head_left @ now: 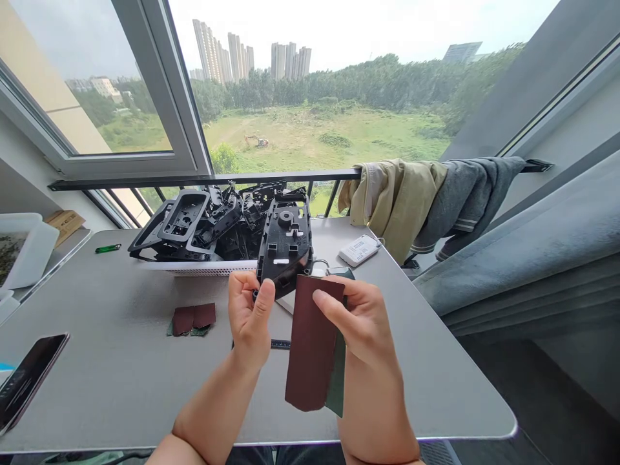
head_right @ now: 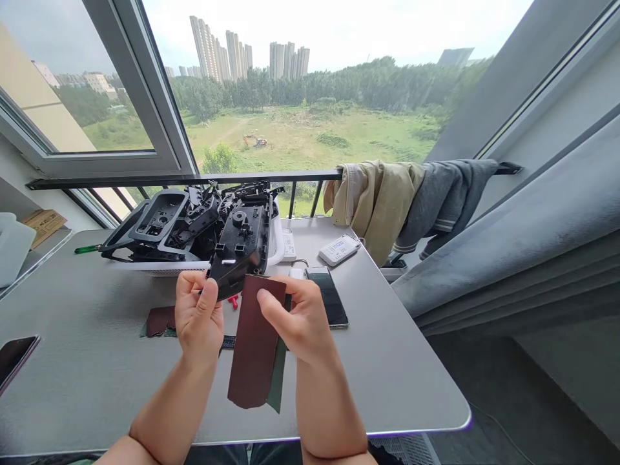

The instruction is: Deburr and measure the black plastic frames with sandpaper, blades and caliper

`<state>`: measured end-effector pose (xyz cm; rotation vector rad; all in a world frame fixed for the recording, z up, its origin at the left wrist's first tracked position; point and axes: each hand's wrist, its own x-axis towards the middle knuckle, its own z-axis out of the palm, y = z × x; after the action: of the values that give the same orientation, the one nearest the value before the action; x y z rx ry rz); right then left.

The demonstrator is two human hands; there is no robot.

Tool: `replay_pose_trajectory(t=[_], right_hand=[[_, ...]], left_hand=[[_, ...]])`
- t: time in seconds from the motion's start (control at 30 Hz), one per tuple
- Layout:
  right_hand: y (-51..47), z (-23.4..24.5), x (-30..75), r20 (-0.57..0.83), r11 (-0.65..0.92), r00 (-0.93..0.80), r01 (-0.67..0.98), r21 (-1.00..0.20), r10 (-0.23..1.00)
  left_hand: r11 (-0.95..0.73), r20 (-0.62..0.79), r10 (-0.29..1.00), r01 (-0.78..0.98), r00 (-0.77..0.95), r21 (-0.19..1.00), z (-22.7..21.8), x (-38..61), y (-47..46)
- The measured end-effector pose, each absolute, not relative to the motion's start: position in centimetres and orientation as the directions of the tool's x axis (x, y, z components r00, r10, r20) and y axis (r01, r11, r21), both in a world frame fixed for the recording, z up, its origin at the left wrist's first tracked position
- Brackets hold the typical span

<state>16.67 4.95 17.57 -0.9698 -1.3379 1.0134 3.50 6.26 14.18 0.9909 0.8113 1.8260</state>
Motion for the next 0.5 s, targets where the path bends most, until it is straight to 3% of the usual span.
replay_pose_trajectory(t=[0.2,0.5], right_hand=[[4.87,17.62,16.42,0.291,0.292,-0.085,-0.005,-0.956,0.953],[4.99,17.41,17.39,0.181,0.181,0.009,-0.09,-0.979,0.983]], left_hand=[[-0.368,0.28,0.921,-0.362,-0.272,0.857,14.42,3.57,6.24],[-0.39,0.26,0.897,-0.362,-0.357,0.847,14.69,3.52,6.94]])
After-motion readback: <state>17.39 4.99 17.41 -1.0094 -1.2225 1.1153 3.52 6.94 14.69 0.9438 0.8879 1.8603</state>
